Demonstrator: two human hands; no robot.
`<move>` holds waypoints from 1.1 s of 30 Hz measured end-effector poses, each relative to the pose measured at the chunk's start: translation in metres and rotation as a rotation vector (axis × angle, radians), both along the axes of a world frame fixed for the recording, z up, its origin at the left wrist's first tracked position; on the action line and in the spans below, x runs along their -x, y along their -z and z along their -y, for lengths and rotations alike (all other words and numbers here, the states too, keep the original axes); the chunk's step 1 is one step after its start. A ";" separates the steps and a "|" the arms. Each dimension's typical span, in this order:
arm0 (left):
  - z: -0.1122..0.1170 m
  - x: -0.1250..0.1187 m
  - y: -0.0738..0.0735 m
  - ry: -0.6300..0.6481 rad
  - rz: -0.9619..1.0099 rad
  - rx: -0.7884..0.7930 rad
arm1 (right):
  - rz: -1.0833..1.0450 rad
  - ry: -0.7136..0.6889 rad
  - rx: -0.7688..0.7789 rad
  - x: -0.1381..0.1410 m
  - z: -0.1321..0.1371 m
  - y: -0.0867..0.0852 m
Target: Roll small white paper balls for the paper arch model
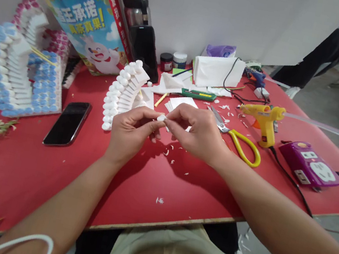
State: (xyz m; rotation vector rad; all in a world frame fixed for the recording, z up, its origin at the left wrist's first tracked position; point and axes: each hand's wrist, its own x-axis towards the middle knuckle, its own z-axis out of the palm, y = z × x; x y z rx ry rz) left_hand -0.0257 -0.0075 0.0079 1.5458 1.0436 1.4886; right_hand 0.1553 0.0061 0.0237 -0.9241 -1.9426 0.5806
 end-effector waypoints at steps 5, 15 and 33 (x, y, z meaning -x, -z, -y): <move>-0.003 0.008 -0.003 0.077 -0.026 0.022 | 0.008 -0.124 0.005 -0.008 -0.004 -0.003; 0.001 0.006 -0.007 0.136 0.006 0.167 | -0.010 -0.138 0.048 -0.006 -0.005 -0.003; 0.002 0.003 -0.005 0.086 -0.173 0.071 | -0.173 -0.097 0.360 -0.007 -0.011 0.000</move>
